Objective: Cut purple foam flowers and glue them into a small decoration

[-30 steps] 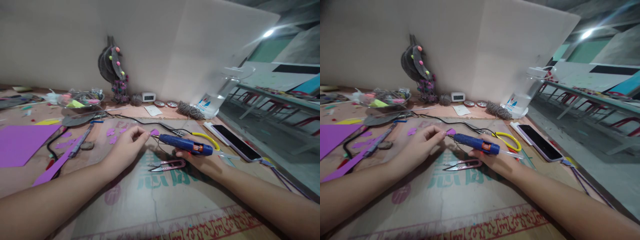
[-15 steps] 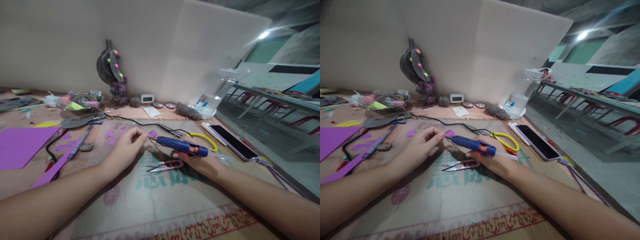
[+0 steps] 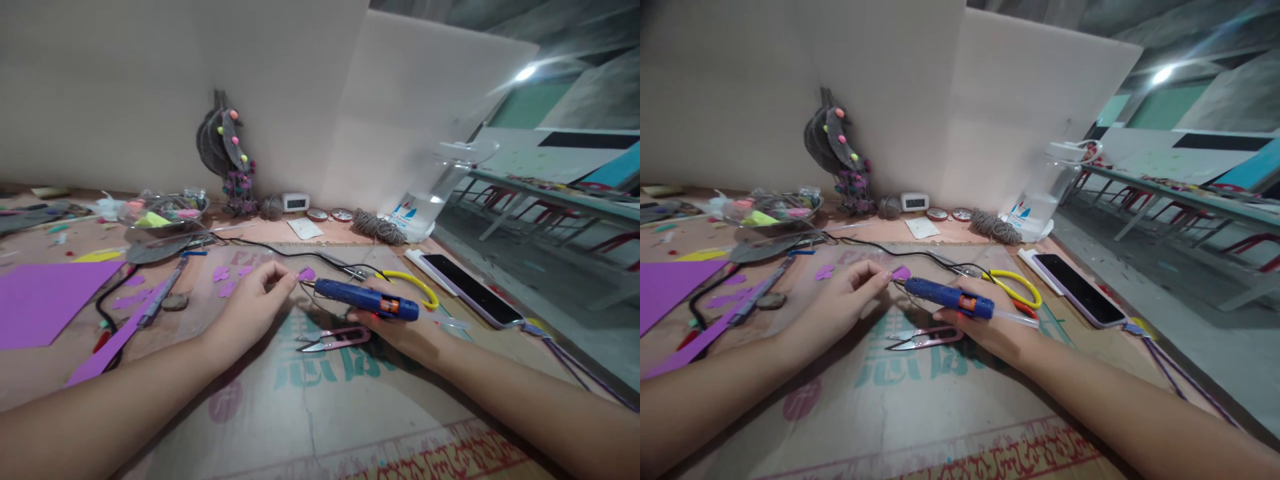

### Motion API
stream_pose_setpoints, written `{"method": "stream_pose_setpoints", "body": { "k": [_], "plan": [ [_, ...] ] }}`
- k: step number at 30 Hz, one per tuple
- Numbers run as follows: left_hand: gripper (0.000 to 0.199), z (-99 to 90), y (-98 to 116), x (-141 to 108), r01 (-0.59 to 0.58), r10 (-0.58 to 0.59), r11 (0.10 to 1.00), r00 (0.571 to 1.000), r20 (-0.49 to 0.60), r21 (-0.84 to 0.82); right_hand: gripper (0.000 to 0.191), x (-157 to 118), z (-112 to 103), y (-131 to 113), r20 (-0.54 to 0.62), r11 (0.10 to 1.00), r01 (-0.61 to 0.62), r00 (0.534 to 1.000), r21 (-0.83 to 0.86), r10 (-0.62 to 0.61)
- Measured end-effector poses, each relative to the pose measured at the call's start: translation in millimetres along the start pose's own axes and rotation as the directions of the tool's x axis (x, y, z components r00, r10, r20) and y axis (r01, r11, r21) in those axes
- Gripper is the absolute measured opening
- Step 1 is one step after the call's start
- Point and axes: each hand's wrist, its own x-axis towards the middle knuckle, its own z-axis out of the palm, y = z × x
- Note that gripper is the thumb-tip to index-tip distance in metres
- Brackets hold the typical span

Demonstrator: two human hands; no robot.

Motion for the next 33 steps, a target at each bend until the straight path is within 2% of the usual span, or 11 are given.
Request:
{"method": "stream_pose_setpoints", "body": {
  "k": [5,13,20,27,33],
  "plan": [
    [0.021,0.6,-1.1,0.5,0.018,-0.018,1.000,1.000,-0.002,-0.001,0.016,-0.7,-1.4,6.5,-0.011,0.997,0.063,0.998,-0.037,-0.063],
    [0.022,1.0,3.3,0.6,0.048,-0.048,0.999,0.999,0.008,-0.009,0.017,-0.1,-1.3,-0.9,-0.017,0.999,0.036,0.999,-0.020,-0.036],
    [0.022,-0.6,1.2,-0.7,0.002,-0.002,1.000,1.000,-0.004,0.017,0.017,0.4,-0.8,1.6,-0.036,0.999,0.002,0.999,-0.048,-0.004],
    [0.022,-0.4,-0.6,0.2,0.012,-0.012,1.000,1.000,0.005,0.024,0.017,1.1,-0.3,-2.8,-0.041,0.996,-0.029,0.999,-0.081,0.026],
    [0.023,-0.8,2.0,0.0,0.000,0.000,0.999,1.000,0.007,0.049,0.017,0.4,-0.4,-2.0,-0.056,0.995,-0.011,0.998,-0.096,0.005]
  ]
}}
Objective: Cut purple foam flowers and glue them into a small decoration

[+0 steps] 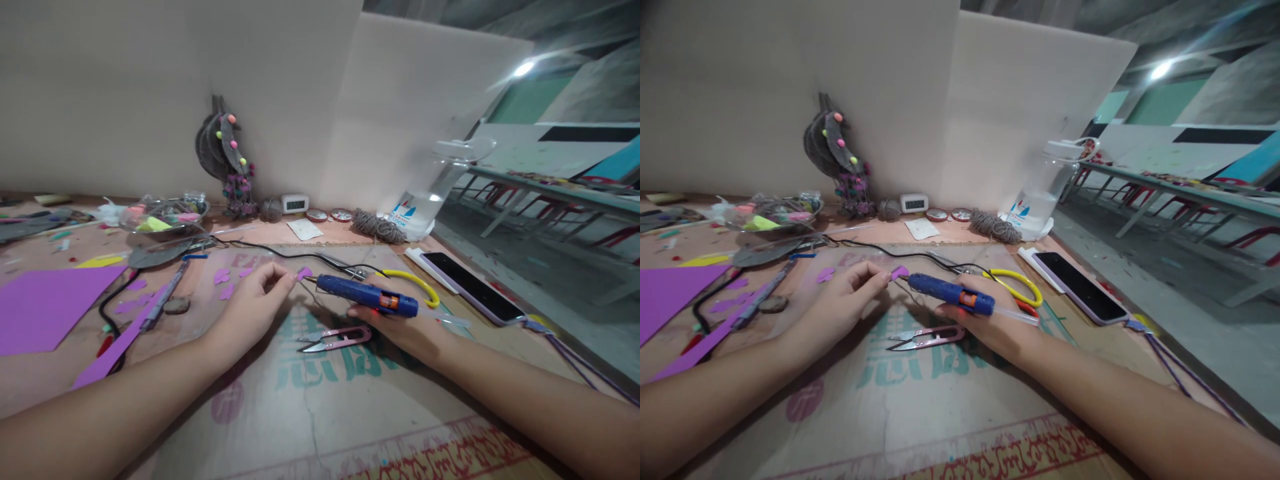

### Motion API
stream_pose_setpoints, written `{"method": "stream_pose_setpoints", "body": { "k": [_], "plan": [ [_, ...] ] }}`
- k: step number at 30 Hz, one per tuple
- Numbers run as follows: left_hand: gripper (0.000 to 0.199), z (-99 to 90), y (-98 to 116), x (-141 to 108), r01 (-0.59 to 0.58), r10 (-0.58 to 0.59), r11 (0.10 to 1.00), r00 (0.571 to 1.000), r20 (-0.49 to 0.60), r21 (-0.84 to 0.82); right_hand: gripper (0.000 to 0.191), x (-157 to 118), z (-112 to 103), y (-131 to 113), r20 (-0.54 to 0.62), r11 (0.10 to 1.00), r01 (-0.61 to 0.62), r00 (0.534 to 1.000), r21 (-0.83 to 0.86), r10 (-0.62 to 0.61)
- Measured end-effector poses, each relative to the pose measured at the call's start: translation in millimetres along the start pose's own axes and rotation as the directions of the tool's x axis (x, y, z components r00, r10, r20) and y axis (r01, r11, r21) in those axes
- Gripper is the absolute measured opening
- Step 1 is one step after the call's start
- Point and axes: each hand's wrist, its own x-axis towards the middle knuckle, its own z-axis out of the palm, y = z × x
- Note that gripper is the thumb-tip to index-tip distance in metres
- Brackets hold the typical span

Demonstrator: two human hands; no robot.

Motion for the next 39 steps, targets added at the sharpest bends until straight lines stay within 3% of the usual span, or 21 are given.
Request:
{"method": "stream_pose_setpoints", "body": {
  "k": [39],
  "plan": [
    [0.022,1.2,-2.1,0.1,-0.004,0.004,1.000,1.000,-0.007,-0.031,0.016,-0.3,-1.9,-5.3,0.024,1.000,0.011,1.000,0.001,-0.011]
  ]
}}
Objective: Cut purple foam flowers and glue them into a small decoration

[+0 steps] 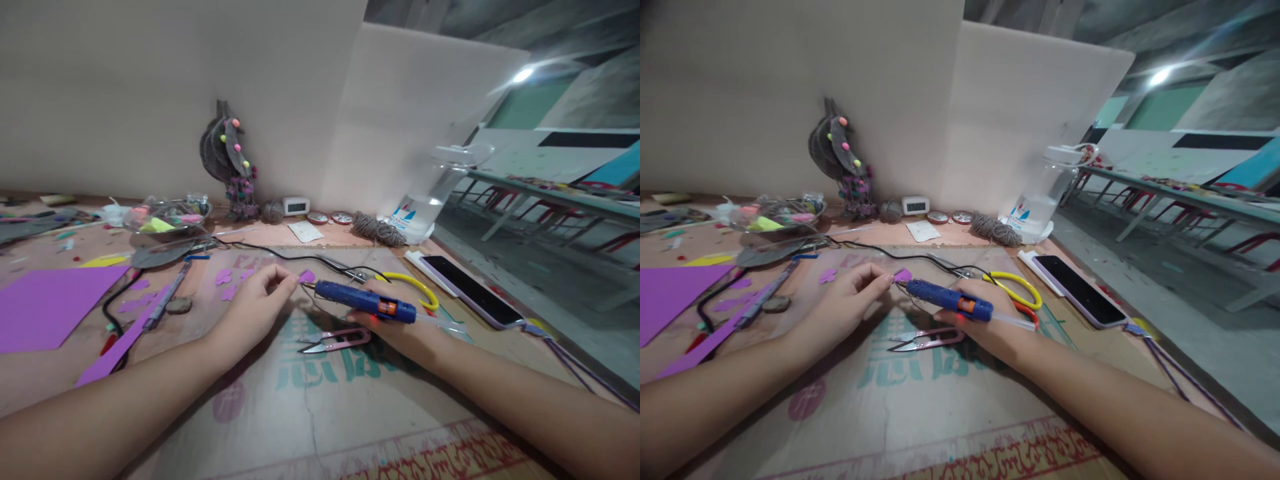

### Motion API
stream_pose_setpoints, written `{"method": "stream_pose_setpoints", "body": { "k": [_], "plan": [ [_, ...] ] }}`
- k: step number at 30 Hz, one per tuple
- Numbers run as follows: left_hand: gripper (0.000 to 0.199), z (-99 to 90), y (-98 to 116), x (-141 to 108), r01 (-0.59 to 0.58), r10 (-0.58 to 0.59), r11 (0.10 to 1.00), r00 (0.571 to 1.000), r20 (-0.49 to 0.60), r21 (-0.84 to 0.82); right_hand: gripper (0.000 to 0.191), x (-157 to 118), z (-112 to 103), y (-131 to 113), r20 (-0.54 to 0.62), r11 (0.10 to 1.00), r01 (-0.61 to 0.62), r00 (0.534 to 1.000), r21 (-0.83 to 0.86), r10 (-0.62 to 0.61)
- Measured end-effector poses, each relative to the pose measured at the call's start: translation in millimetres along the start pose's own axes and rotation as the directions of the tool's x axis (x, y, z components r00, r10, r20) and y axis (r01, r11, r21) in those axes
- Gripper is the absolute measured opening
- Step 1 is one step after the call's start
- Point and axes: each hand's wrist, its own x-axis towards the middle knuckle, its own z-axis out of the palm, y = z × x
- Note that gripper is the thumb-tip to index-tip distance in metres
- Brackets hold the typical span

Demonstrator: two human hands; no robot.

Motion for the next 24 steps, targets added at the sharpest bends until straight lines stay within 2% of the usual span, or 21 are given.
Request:
{"method": "stream_pose_setpoints", "body": {
  "k": [24],
  "plan": [
    [0.022,0.4,-4.3,1.5,-0.004,0.003,0.998,1.000,-0.022,-0.058,0.022,-0.7,1.1,1.3,-0.040,1.000,-0.021,0.999,-0.020,0.020]
  ]
}}
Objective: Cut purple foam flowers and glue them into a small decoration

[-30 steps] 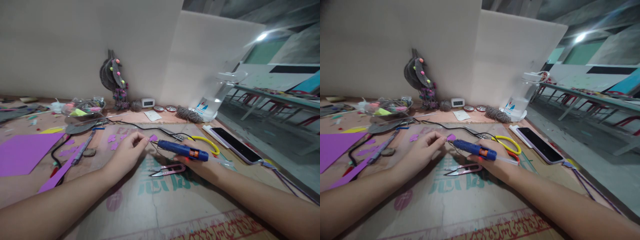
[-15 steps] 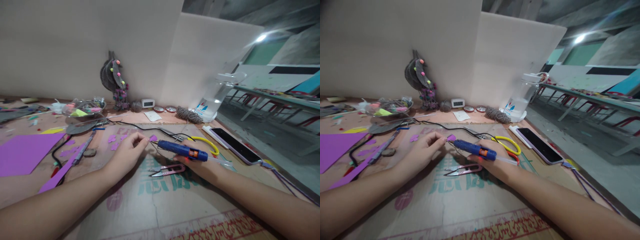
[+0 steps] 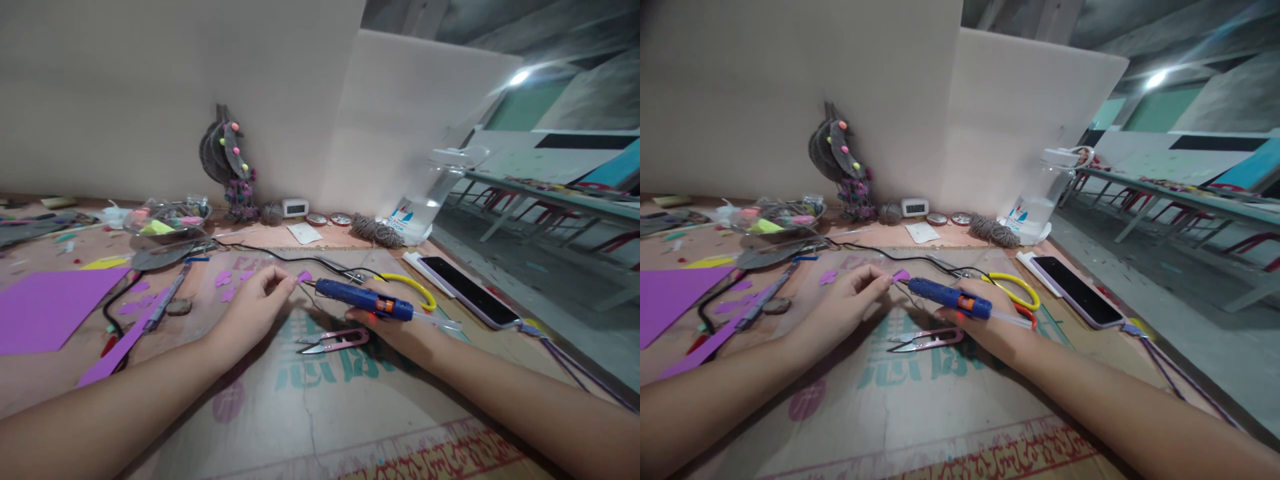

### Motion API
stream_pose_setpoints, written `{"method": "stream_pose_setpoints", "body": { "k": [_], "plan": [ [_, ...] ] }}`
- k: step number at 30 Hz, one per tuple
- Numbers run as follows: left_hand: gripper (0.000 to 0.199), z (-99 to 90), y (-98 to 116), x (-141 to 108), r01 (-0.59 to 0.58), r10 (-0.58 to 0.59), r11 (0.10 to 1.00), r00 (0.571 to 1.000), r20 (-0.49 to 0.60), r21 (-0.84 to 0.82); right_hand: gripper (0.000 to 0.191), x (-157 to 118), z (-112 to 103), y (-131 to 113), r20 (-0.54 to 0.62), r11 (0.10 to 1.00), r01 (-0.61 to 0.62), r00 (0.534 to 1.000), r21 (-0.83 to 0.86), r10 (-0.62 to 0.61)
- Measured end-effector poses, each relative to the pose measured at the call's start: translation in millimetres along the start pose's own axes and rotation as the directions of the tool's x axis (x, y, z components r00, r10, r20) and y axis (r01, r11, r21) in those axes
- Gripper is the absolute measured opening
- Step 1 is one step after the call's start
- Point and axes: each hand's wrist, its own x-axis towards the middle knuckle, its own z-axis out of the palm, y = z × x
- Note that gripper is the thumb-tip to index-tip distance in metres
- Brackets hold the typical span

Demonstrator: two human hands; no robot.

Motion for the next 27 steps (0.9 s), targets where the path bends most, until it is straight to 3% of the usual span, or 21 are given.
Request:
{"method": "stream_pose_setpoints", "body": {
  "k": [10,18,22,27],
  "plan": [
    [0.024,-0.6,1,0,0.011,-0.011,1.000,1.000,0.015,0.006,0.021,1,-2,-3,-0.009,0.998,0.019,1.000,-0.056,-0.019],
    [0.024,-1.1,2,2,0.049,-0.049,0.999,0.998,-0.027,-0.006,0.017,0,1,9,-0.003,0.986,0.075,0.997,-0.147,-0.077],
    [0.023,-1.6,4,2,0.041,-0.042,0.999,0.998,-0.038,-0.033,0.019,-3,-7,7,-0.084,0.999,0.022,0.996,-0.029,-0.024],
    [0.024,-0.3,5,1,0.001,-0.002,0.999,0.999,-0.033,-0.044,0.037,3,-24,0,-0.195,0.996,-0.048,0.979,0.078,0.062]
  ]
}}
